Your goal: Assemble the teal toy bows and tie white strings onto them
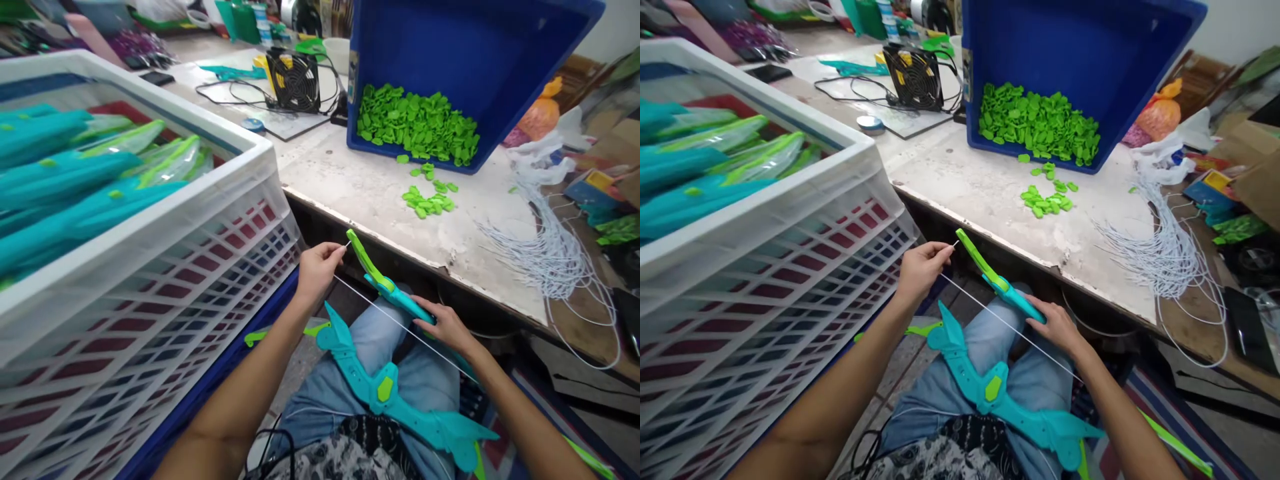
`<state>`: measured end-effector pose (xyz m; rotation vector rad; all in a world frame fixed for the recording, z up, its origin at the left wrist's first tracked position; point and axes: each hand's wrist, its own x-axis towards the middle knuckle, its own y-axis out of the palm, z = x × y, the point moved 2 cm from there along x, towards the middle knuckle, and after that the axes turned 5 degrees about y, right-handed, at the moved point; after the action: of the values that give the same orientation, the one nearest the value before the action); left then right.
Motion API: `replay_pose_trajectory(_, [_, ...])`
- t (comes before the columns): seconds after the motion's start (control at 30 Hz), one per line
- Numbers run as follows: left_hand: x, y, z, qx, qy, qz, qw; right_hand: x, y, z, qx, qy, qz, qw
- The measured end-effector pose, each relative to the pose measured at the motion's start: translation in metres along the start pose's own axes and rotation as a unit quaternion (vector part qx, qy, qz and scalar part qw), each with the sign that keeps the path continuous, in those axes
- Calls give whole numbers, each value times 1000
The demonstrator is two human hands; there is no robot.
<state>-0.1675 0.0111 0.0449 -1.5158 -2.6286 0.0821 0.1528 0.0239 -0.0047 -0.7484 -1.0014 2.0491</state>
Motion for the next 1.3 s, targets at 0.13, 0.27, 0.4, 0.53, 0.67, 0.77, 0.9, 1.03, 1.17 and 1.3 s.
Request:
replay_pose_trajectory(0.13, [11,7,-7,39,38,5,999,-1,2,-1,13,-4,-17,1000])
replay_pose_trajectory(0.27, [14,8,-8,71,50,6,996,-3,4,-3,20,-3,-24,1000])
replay_pose_trajectory(0.4, [14,6,-5,70,58,16,996,-4,4,-2,11,-10,-37,999])
replay_pose_trajectory(0.53, [15,8,-5,27,53,28,998,-4,3,3,-19,-28,-46,998])
replay_pose_trajectory(0.67, [17,12,-7,-122,-28,86,988,-11,5,10,-58,-51,-57,995])
replay_pose_trajectory(0.77, [17,11,-7,-186,-81,136,970,-18,6,14,-86,-60,-80,991])
replay_pose_trajectory(0.9, [9,4,-3,-215,-96,151,960,-4,-4,37,-106,-68,-162,979])
replay_pose_trajectory(1.03, [-2,-3,1,-226,-97,157,956,52,-18,95,-33,-153,-213,964])
replay_pose_trajectory(1.17, [-10,-9,1,-226,-103,165,955,118,-21,146,59,-243,-162,955])
replay_pose_trajectory(1.3, [-12,-15,2,-227,-108,163,954,146,-19,162,102,-288,-100,947])
